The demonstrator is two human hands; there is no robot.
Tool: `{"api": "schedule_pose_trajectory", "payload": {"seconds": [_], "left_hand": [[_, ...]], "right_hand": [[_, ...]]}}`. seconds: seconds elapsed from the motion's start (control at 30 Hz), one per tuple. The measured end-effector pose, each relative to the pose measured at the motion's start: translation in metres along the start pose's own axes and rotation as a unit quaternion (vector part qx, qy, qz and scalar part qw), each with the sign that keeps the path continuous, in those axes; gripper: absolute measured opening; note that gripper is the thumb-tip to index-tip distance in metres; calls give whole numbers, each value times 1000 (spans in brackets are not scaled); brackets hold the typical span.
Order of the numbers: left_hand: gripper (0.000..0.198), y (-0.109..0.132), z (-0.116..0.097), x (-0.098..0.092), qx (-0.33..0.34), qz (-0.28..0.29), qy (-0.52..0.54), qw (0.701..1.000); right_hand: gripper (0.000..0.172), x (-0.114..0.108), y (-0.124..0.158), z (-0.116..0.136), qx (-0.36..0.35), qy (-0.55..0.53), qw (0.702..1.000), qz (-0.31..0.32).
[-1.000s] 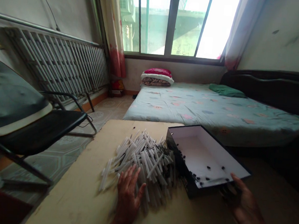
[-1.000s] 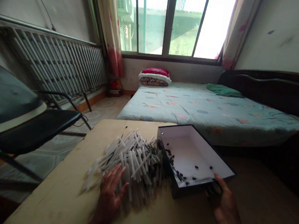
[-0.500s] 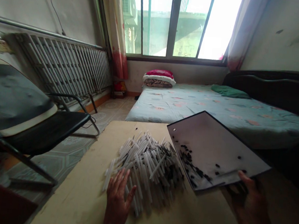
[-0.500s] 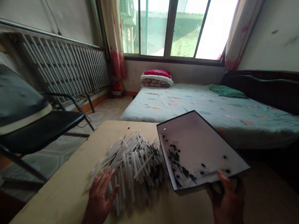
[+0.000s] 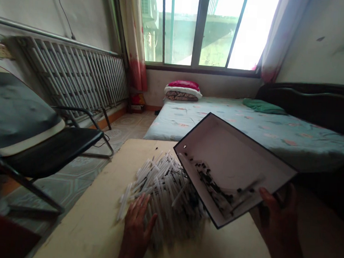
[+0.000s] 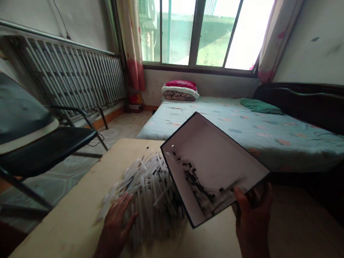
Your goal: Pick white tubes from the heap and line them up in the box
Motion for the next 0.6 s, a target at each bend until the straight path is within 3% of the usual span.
{"api": "schedule_pose_trajectory", "payload": {"seconds": [0.1, 0.3, 0.43, 0.5, 0.6], "left_hand": [[53, 0, 0, 0, 4, -4, 0, 1000], [54, -6, -4, 1, 2, 4, 6, 1000], [53, -12, -11, -2, 9, -9, 27, 1000], [50, -19, -22, -6, 18, -27, 44, 998], [38, -39, -54, -9, 41, -34, 90, 994]], "right_hand": [[89, 9, 3, 10, 18, 1, 1000, -4], [102, 32, 6, 31, -73, 30, 996, 47], [107, 45, 7, 34, -90, 28, 992, 81], [108, 47, 6, 32, -79, 21, 993, 89], [104, 48, 6, 29, -49, -5, 994, 96]]}}
Point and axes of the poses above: each hand's wrist, its own y-axis away from the middle knuckle, its own x-axis out of the palm, z = x × y, the point moved 5 cm from there along -y, towards the middle knuckle, and after that the axes turned 11 degrees about y, right-handed, at the moved point
